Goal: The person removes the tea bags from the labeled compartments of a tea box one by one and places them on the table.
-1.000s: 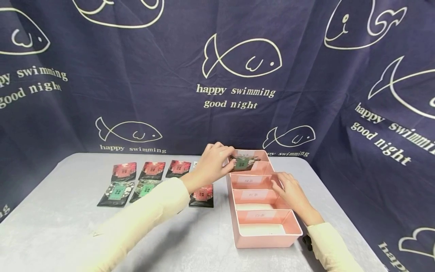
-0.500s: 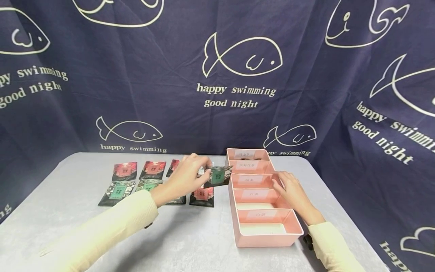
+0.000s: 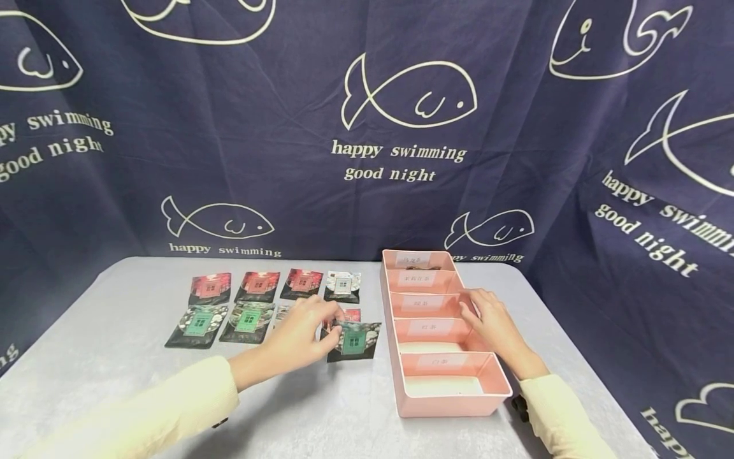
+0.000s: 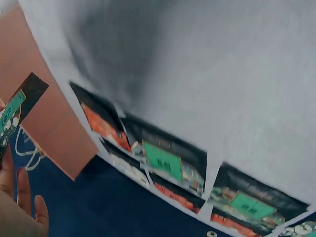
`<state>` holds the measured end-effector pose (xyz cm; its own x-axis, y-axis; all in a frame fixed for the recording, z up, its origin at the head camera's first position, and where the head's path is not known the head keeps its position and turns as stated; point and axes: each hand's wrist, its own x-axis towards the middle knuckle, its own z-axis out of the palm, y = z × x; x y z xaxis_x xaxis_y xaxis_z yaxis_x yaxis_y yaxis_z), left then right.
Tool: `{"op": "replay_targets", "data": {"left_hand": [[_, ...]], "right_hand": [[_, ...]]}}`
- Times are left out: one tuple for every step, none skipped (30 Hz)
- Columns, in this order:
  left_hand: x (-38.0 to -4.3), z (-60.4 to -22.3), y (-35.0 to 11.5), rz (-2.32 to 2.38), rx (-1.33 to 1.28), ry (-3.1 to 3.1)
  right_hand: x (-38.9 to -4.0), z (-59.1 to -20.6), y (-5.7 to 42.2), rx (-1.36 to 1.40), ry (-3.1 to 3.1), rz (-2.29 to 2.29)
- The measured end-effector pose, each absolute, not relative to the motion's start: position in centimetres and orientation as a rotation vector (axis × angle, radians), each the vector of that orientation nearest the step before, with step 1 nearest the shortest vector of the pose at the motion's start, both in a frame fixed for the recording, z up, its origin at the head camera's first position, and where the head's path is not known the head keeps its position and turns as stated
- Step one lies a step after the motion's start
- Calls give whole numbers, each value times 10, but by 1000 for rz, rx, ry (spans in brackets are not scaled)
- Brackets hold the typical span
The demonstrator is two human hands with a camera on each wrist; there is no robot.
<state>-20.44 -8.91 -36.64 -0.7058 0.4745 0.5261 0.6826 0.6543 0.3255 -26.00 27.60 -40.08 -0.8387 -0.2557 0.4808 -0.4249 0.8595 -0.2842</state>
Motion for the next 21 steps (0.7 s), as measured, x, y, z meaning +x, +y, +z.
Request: {"op": "replay_targets", "data": {"left_hand": [[-202,-368,-89,-725,-920,-2474],[-199,-369,-89,-730,-928,-2475],[-196,-371,-89,-733,-936,-2478],[-193,-372,-89,-738,-943,-2483],[-190,-373,-89,-741,-947,-2492],[-188,-375,-89,-745,-952,-2501],[-185,-376,-89,-749,-955,-2508],[-183,-377,-89,-755,-959,-2518],[-181,-379,-89,-760,-961,-2526],[-179,-380,-89,-764,-965,-2532],[-177,-382,-89,-769,-967,-2539],[-175,-383,-89,-773,-968,-2544],[-174,-383,-89,-778,-969,-2551],[-172,-384,-89,-783,-970,-2557],[-171,-385,-89,-788,-968,-2563],[-170,-385,-89,-798,-966,-2568],[-169,-384,-89,-806,-962,-2571],[-168,-384,-90,-818,-960,-2571],[-168,-385,-89,-834,-961,-2568],[-168,-385,-89,-850,-962,-2565],[-168,-385,-89,-864,-964,-2561]], "right_hand": [[-260,-401,276,504,-2594,535],[-260,-401,276,506,-2588,534],[-260,-402,276,508,-2580,530],[-260,-402,276,514,-2573,529],[-261,-402,277,519,-2565,524],[-261,-403,277,524,-2556,520],[-261,-403,277,528,-2549,517],[-261,-403,277,530,-2547,515],[-261,-403,277,531,-2546,515],[-261,-403,277,531,-2549,514],[-261,-403,277,528,-2552,515],[-261,-404,277,528,-2554,517],[-261,-404,277,525,-2558,517],[-261,-403,277,523,-2561,518],[-261,-403,276,523,-2562,516],[-261,-403,276,523,-2562,515],[-261,-403,276,522,-2561,517],[-261,-403,276,522,-2560,515],[-261,-403,276,520,-2562,516],[-260,-403,276,518,-2563,519],[-260,-403,276,517,-2564,521]]}}
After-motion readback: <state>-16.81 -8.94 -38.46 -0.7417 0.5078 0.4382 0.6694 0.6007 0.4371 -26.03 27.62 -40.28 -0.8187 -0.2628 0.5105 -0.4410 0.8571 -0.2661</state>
